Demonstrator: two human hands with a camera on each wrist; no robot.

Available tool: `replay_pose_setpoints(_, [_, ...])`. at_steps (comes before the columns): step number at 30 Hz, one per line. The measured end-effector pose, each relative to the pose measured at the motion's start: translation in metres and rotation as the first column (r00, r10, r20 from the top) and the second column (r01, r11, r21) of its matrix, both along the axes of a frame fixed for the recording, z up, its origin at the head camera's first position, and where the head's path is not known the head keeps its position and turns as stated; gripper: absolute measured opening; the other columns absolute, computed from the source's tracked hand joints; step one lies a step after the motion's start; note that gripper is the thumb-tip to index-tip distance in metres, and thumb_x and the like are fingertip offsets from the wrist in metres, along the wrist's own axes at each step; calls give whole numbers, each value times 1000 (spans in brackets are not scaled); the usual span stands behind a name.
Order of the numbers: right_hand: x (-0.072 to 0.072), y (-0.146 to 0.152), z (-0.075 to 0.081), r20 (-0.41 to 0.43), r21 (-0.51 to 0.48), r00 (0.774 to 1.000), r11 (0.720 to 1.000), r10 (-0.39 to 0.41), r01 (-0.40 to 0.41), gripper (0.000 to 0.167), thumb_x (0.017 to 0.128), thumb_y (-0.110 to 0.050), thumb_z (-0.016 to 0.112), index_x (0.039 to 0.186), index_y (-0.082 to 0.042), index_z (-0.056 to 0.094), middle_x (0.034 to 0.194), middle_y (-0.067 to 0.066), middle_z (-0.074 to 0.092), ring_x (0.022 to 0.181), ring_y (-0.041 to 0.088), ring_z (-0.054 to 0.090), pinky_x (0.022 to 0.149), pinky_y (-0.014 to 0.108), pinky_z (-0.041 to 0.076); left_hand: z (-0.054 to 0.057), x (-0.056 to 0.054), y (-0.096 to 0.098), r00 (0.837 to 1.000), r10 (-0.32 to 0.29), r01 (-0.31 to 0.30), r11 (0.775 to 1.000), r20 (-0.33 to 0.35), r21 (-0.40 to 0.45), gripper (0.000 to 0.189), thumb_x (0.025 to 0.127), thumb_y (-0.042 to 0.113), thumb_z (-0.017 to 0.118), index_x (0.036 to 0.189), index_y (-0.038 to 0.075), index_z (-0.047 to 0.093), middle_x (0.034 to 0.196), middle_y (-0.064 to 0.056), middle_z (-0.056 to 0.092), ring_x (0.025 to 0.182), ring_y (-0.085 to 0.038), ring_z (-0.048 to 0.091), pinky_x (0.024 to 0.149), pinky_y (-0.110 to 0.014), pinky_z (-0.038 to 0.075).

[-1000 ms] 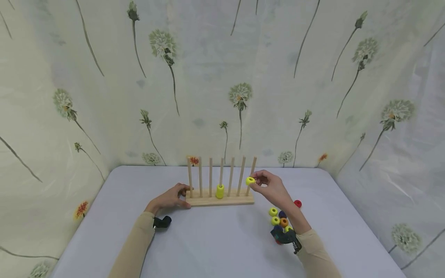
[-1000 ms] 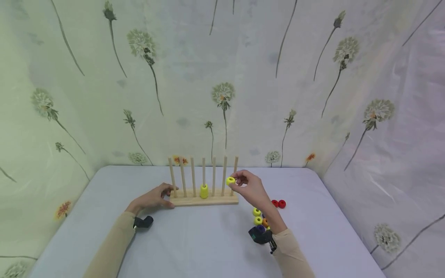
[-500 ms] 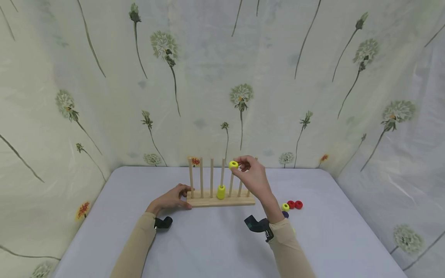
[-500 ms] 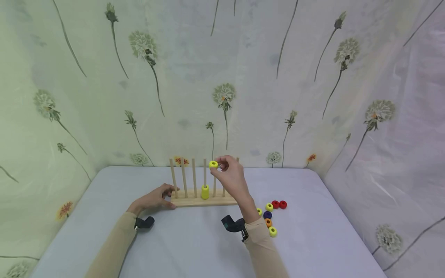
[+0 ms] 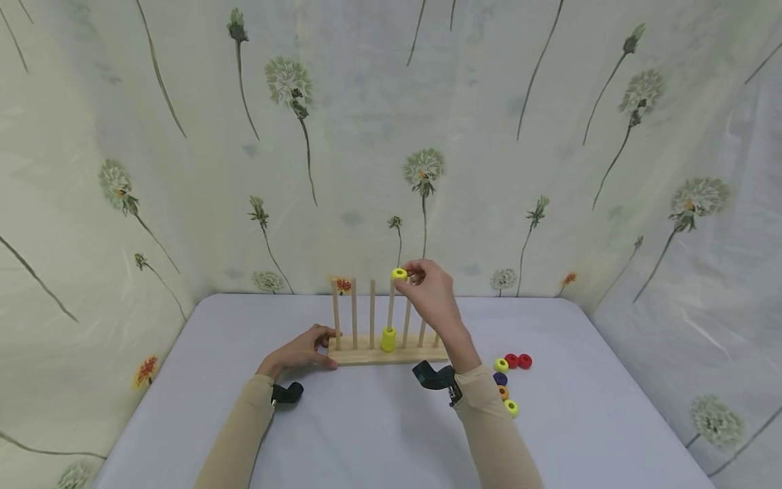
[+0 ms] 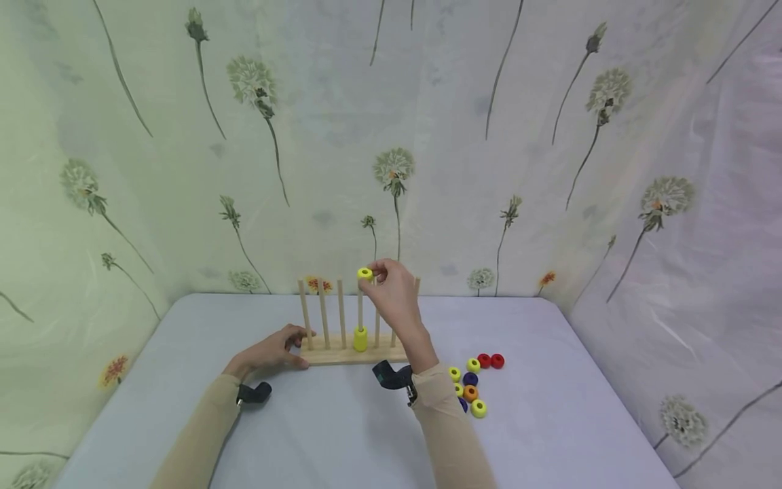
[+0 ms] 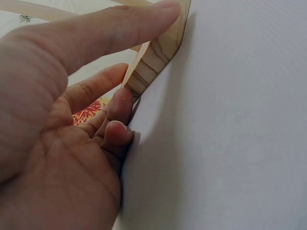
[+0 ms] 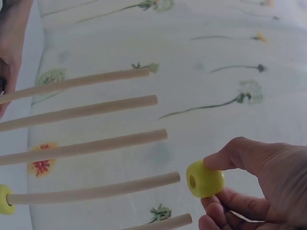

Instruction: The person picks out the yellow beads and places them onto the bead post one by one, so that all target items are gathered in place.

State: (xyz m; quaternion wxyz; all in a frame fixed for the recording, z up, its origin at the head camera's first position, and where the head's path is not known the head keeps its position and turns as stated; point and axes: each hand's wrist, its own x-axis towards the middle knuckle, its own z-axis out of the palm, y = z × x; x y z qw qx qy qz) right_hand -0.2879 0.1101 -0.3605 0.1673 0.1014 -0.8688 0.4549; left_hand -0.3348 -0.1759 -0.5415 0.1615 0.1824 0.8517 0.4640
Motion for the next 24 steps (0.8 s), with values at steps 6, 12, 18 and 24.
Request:
replay_pose_setpoints(6, [-5, -3, 1, -3, 49, 1000, 999, -23, 23, 26, 83, -23, 70, 105, -9, 68, 99, 5, 66, 86, 20, 60, 86, 39, 45, -3, -1, -1, 1000, -3, 2, 1000, -9, -1, 70, 72, 27, 86, 132, 11, 53, 115, -8, 47, 105, -21, 42, 87, -35, 33])
replay_pose_setpoints(12, [-7, -5, 2, -5, 73, 1000, 997, -30, 30, 26, 84, -26, 70, 106, -11, 68, 99, 4, 67, 88, 21, 60, 94, 47, 37, -3, -1, 0, 1000, -1, 1, 1000, -9, 5, 69, 72, 25, 86, 132, 11, 54, 115, -8, 47, 105, -22, 42, 87, -36, 33])
replay_pose_setpoints(18, [-8, -6, 2, 15, 72, 1000, 997, -27, 25, 28, 85, -26, 71, 107, -9, 67, 101, 5, 66, 90, 22, 58, 84, 40, 44, -4, -1, 0, 1000, 5, -5, 1000, 2, 17, 69, 73, 24, 86, 132, 10, 53, 115, -8, 47, 105, -22, 42, 87, -36, 33])
replay_pose_setpoints(24, [-11, -8, 1, 28, 79, 999, 997, -18, 16, 29, 86, -26, 72, 108, -8, 67, 102, 6, 64, 88, 21, 56, 74, 35, 47, -2, 0, 0, 1000, -1, 1, 1000, -3, 19, 71, 73, 25, 86, 133, 9, 52, 115, -9, 46, 105, -22, 41, 87, -35, 33])
